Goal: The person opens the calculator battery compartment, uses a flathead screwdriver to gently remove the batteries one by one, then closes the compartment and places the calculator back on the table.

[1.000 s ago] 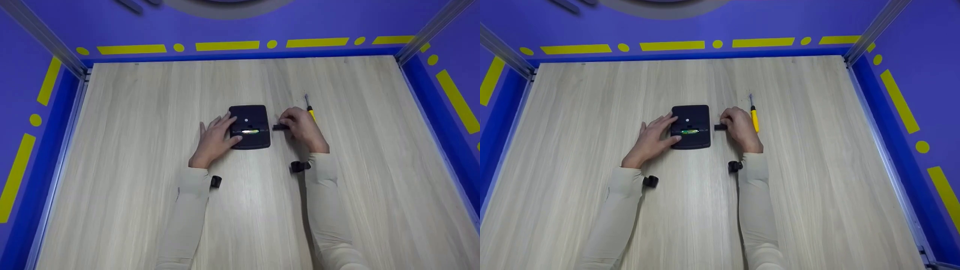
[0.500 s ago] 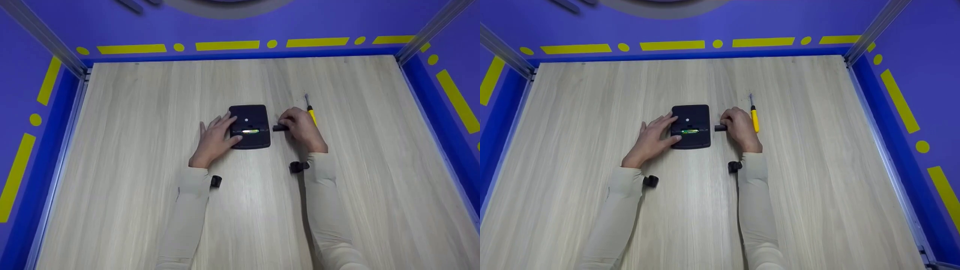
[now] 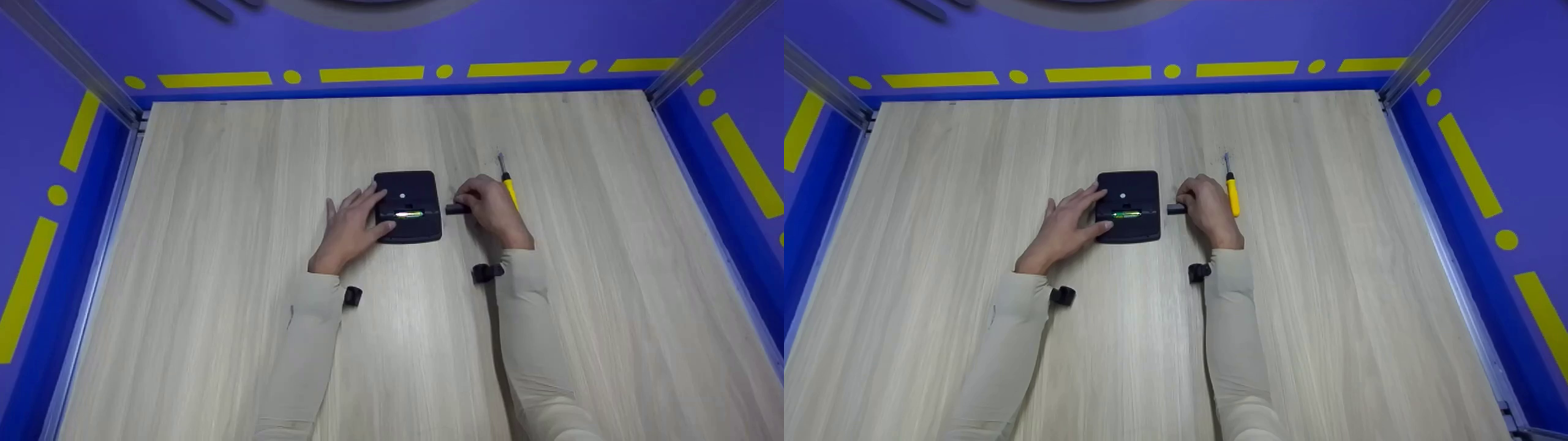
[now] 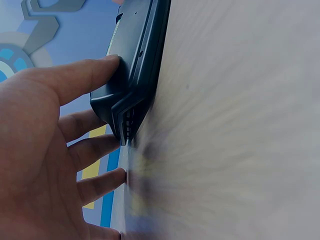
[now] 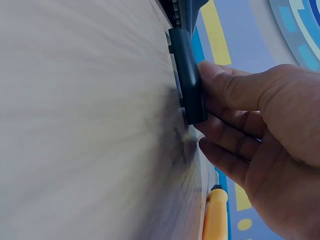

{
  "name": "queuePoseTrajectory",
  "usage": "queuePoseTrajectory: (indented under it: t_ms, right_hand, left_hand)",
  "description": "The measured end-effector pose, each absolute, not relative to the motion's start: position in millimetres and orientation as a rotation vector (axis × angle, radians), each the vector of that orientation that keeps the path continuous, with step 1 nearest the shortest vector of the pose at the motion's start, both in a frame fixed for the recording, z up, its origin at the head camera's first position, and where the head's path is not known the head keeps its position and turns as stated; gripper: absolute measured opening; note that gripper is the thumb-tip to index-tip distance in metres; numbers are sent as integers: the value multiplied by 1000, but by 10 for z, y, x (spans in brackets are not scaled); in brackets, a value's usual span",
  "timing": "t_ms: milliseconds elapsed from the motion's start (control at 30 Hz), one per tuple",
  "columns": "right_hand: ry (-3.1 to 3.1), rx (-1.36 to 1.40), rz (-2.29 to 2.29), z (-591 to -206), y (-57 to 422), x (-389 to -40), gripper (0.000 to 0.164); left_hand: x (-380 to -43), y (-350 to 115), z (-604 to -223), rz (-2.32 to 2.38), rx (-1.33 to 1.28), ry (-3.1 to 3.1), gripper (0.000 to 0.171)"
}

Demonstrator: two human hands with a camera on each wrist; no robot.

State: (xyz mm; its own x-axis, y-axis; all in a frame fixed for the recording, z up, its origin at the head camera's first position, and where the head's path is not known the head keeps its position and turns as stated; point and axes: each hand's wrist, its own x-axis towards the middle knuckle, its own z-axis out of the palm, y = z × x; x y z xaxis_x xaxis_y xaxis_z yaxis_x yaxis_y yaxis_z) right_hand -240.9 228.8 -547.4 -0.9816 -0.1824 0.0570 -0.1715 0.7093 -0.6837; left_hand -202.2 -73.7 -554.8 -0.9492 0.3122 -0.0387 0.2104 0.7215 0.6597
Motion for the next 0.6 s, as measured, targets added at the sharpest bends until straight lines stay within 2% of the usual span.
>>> queuePoseTrajectory:
  t_ms: [600]
  right_hand:
    - [2889, -280, -1114, -5476, 2283, -2407, 6]
  left_hand:
    - [-2022, -729, -5530, 1032, 397, 2766, 71]
